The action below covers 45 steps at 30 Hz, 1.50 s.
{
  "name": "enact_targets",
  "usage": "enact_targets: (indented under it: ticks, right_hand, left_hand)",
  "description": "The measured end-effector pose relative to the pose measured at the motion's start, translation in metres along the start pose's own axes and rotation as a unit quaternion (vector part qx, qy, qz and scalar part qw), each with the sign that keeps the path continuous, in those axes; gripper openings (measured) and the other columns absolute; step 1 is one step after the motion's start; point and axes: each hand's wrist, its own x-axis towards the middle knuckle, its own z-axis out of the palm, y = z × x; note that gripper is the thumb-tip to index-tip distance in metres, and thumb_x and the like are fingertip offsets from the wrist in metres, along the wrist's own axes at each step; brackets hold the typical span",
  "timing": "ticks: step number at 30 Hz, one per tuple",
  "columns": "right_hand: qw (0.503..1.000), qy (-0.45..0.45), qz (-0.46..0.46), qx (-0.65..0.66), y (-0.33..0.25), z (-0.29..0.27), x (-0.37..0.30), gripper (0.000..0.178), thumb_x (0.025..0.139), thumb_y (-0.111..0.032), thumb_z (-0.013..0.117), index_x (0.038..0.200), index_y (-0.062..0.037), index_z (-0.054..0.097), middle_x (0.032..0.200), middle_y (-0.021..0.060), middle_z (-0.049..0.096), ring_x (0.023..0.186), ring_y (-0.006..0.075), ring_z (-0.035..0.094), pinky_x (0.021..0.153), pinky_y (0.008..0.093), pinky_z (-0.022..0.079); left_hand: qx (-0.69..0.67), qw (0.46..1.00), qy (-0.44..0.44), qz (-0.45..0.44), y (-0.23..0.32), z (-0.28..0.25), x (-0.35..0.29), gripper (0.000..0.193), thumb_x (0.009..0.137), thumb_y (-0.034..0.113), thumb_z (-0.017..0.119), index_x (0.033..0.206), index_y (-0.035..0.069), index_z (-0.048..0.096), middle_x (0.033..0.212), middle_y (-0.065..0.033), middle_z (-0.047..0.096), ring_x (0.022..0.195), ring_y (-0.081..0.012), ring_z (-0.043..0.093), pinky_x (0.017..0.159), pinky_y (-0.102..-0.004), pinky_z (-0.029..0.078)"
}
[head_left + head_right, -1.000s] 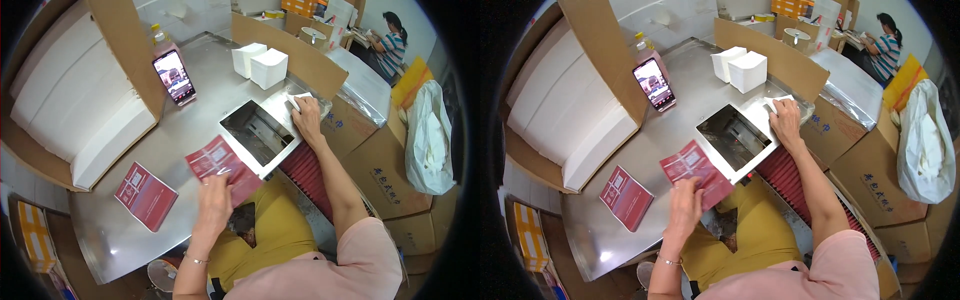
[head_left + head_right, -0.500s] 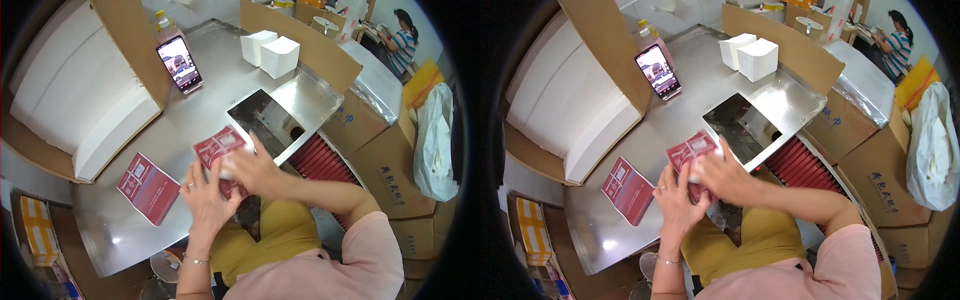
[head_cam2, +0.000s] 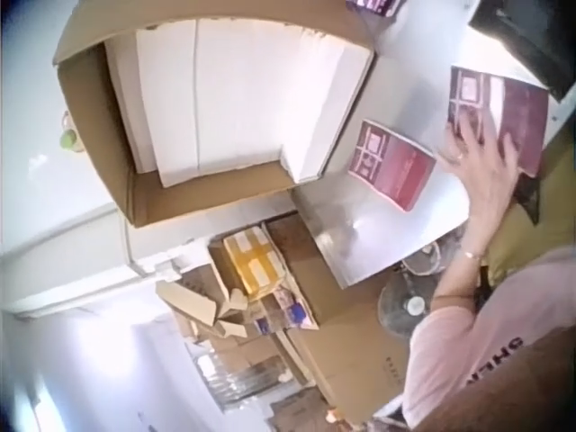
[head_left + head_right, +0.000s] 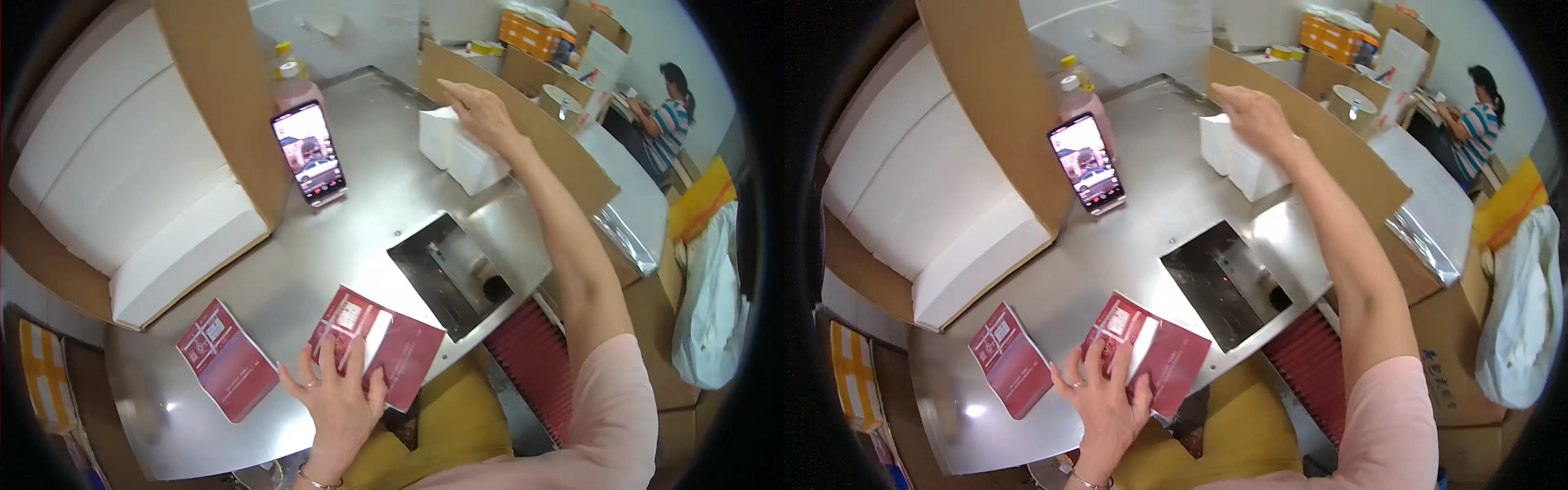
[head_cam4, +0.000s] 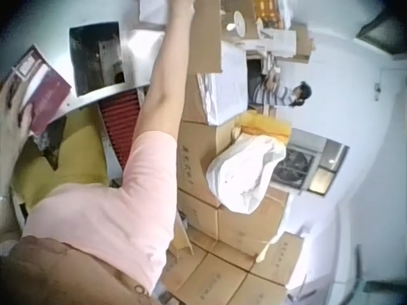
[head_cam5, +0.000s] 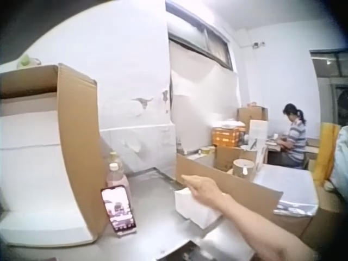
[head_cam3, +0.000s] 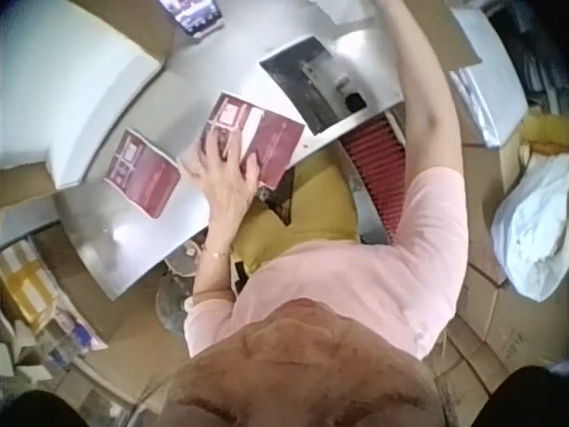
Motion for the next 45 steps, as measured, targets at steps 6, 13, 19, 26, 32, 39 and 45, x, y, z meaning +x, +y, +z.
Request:
enact_targets:
  ticks: [6,13,19,26,32,39,45]
  right_hand:
    - [0.967,-0.178,0.183,-0.016,0.034,0.04,0.001,0.059,0.095,-0.053,0.054,0.083,0.0008,0.074,0.088,0.0255,0.071,0.092,0.044,0.068,0.087,0.0504,0.053]
    - [0.965,-0.109,0.202,-0.127,-0.016,0.0,-0.054,0.042,0.095,-0.039,0.054,0.094,-0.0038,0.077,0.085,0.026,0.07,0.085,0.0459,0.067,0.081,0.0536,0.055]
    - [0.982,-0.077,0.166,0.05,-0.025,-0.058,-0.071,0.038,0.095,-0.034,0.057,0.1,0.0001,0.073,0.098,0.0176,0.072,0.093,0.0365,0.067,0.086,0.0433,0.052]
    - [0.953,-0.133,0.183,-0.2,-0.099,-0.106,-0.127,0.038,0.085,-0.037,0.07,0.078,-0.0005,0.074,0.09,0.0177,0.067,0.093,0.0317,0.06,0.075,0.0489,0.047]
    - [0.973,-0.047,0.15,-0.168,-0.092,-0.094,-0.15,0.03,0.086,-0.027,0.066,0.075,-0.0001,0.074,0.083,0.0176,0.065,0.088,0.0318,0.062,0.076,0.0485,0.048]
    - [0.968,-0.032,0.174,-0.178,-0.092,-0.095,-0.147,0.021,0.085,-0.018,0.064,0.079,-0.0007,0.074,0.083,0.0156,0.066,0.089,0.0317,0.061,0.079,0.047,0.046]
    - [0.973,0.033,0.155,-0.167,-0.083,-0.088,-0.159,0.018,0.084,-0.021,0.068,0.089,-0.0048,0.074,0.092,0.01,0.064,0.097,0.0272,0.058,0.083,0.0464,0.042]
  left_hand:
    - [-0.025,0.997,-0.029,0.07,-0.005,0.007,0.013,0.048,0.081,0.032,0.068,0.128,0.02,0.065,0.14,-0.0145,0.05,0.125,-0.0403,0.043,0.104,-0.0595,0.029]
    - [0.016,0.997,-0.07,-0.014,0.01,-0.001,0.008,0.062,0.081,0.048,0.071,0.134,0.016,0.061,0.121,-0.0198,0.052,0.102,-0.0354,0.048,0.09,-0.047,0.034]
    - [-0.032,0.996,0.043,0.067,0.004,0.015,0.012,0.055,0.076,0.041,0.073,0.119,0.007,0.062,0.134,-0.0227,0.046,0.128,-0.0416,0.041,0.104,-0.0559,0.029]
    - [-0.002,0.997,0.063,0.036,0.004,0.013,0.006,0.054,0.076,0.042,0.074,0.111,0.003,0.064,0.138,-0.02,0.055,0.127,-0.0406,0.047,0.091,-0.051,0.036]
    - [0.011,0.995,0.066,0.068,0.002,0.009,0.004,0.064,0.077,0.058,0.073,0.111,0.004,0.066,0.135,-0.0175,0.057,0.116,-0.0395,0.052,0.087,-0.0511,0.037]
    - [-0.01,0.997,0.044,0.057,0.005,0.006,0.004,0.059,0.077,0.056,0.074,0.107,0.006,0.066,0.111,-0.0163,0.058,0.092,-0.0351,0.053,0.076,-0.0443,0.044]
    - [-0.078,0.993,0.064,0.064,0.008,0.019,0.009,0.035,0.084,0.031,0.072,0.105,0.005,0.062,0.104,-0.0164,0.056,0.091,-0.0348,0.056,0.074,-0.0444,0.047]
